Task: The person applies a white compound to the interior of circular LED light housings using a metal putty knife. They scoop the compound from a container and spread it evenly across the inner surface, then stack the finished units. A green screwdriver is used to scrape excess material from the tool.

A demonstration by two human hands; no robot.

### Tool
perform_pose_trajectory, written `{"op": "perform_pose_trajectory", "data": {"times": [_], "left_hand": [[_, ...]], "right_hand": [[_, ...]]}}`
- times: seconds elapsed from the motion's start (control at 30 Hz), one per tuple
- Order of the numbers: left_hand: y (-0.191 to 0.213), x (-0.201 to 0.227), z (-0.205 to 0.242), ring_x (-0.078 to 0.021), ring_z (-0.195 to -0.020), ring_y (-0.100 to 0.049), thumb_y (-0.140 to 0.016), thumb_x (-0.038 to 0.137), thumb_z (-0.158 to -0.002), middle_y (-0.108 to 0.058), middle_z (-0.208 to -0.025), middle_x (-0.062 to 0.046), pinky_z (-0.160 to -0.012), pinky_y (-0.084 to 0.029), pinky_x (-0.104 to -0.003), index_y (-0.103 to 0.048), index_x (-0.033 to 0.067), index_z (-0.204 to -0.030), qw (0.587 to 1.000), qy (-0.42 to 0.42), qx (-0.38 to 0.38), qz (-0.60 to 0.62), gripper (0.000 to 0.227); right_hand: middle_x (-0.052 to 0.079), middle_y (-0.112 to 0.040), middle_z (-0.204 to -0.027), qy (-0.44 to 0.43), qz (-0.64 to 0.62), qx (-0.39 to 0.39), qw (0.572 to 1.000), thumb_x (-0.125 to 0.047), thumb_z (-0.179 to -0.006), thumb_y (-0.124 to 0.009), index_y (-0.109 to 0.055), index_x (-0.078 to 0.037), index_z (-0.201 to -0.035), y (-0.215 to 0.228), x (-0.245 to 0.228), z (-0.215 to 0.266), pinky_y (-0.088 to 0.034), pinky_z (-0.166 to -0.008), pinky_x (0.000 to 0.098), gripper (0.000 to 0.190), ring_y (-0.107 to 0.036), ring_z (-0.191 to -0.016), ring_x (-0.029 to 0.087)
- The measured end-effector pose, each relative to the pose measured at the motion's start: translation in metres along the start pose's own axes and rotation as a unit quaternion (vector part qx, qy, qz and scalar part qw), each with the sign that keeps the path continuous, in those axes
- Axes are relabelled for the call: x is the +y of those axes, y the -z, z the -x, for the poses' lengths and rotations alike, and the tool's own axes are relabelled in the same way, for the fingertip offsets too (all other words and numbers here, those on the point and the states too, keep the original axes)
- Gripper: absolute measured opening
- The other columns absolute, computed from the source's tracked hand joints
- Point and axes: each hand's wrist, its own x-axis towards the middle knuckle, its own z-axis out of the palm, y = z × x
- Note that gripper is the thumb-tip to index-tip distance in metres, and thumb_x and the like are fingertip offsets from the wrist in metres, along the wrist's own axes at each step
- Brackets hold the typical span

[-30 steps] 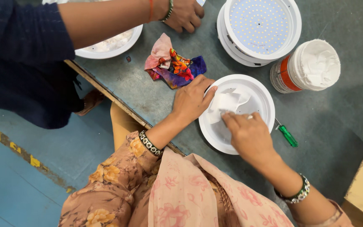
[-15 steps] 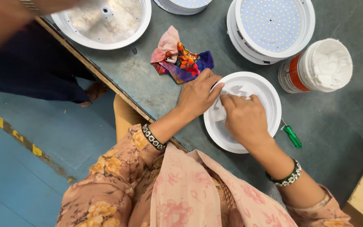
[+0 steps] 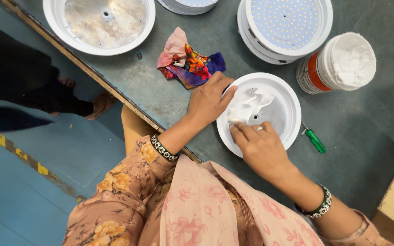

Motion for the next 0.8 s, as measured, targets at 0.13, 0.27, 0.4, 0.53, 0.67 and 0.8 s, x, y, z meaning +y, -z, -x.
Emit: {"op": "perform_pose_trajectory", "data": {"times": [0.13, 0.27, 0.4, 0.53, 0.67, 0.8], "left_hand": [[0.001, 0.002, 0.000, -0.0294, -0.084, -0.069, -0.064, 0.028, -0.101, -0.064, -0.099, -0.007, -0.069, -0.054, -0.042, -0.071, 0.0099, -0.108, 1.000, 0.003, -0.006, -0.009, 0.021], [0.003, 0.004, 0.000, -0.0280, -0.081, -0.069, -0.064, 0.027, -0.101, -0.063, -0.097, -0.006, -0.068, -0.053, -0.042, -0.072, 0.0114, -0.108, 1.000, 0.018, -0.018, -0.010, 0.019], [0.006, 0.007, -0.002, -0.0275, -0.080, -0.068, -0.064, 0.026, -0.101, -0.062, -0.096, -0.006, -0.068, -0.052, -0.041, -0.072, 0.0108, -0.109, 1.000, 0.013, -0.025, -0.013, 0.019], [0.006, 0.007, -0.001, -0.0267, -0.080, -0.067, -0.065, 0.025, -0.101, -0.063, -0.096, -0.005, -0.068, -0.052, -0.040, -0.072, 0.0098, -0.110, 0.999, 0.014, -0.029, 0.003, 0.019], [0.007, 0.008, -0.003, -0.0271, -0.077, -0.066, -0.065, 0.024, -0.101, -0.063, -0.096, -0.006, -0.066, -0.052, -0.040, -0.072, 0.0082, -0.110, 1.000, 0.008, -0.030, 0.001, 0.020], [0.007, 0.011, -0.004, -0.0271, -0.072, -0.065, -0.066, 0.025, -0.101, -0.064, -0.096, -0.007, -0.064, -0.051, -0.040, -0.072, 0.0068, -0.108, 0.999, 0.017, -0.032, -0.009, 0.020]], "right_hand": [[0.013, -0.071, -0.124, 0.044, -0.011, -0.033, 0.998, -0.011, -0.085, -0.061, -0.068, -0.002, -0.119, 0.003, -0.001, 0.017, -0.047, -0.083, 0.0386, 0.036, -0.071, -0.099, 0.021], [0.003, -0.073, -0.122, 0.074, -0.022, -0.012, 0.997, -0.015, -0.083, -0.061, -0.072, -0.009, -0.109, 0.005, 0.021, 0.032, -0.043, -0.092, 0.0435, 0.028, -0.069, -0.110, 0.016], [-0.005, -0.074, -0.118, 0.094, -0.036, -0.047, 0.994, -0.015, -0.084, -0.063, -0.075, -0.014, -0.099, 0.003, 0.049, 0.049, -0.041, -0.096, 0.0455, 0.019, -0.067, -0.113, 0.011], [-0.010, -0.074, -0.115, 0.056, -0.042, -0.086, 0.994, -0.012, -0.081, -0.068, -0.076, -0.019, -0.100, 0.003, 0.078, 0.066, -0.039, -0.100, 0.0457, 0.022, -0.065, -0.108, 0.006], [-0.009, -0.075, -0.114, 0.048, -0.059, -0.066, 0.995, -0.006, -0.066, -0.070, -0.078, -0.020, -0.101, 0.015, 0.110, 0.065, -0.036, -0.098, 0.0464, 0.038, -0.066, -0.114, 0.006], [-0.009, -0.074, -0.119, -0.008, -0.065, 0.017, 0.998, -0.001, -0.072, -0.069, -0.077, -0.022, -0.110, 0.028, 0.122, 0.055, -0.036, -0.102, 0.0437, 0.044, -0.066, -0.109, 0.007]]}}
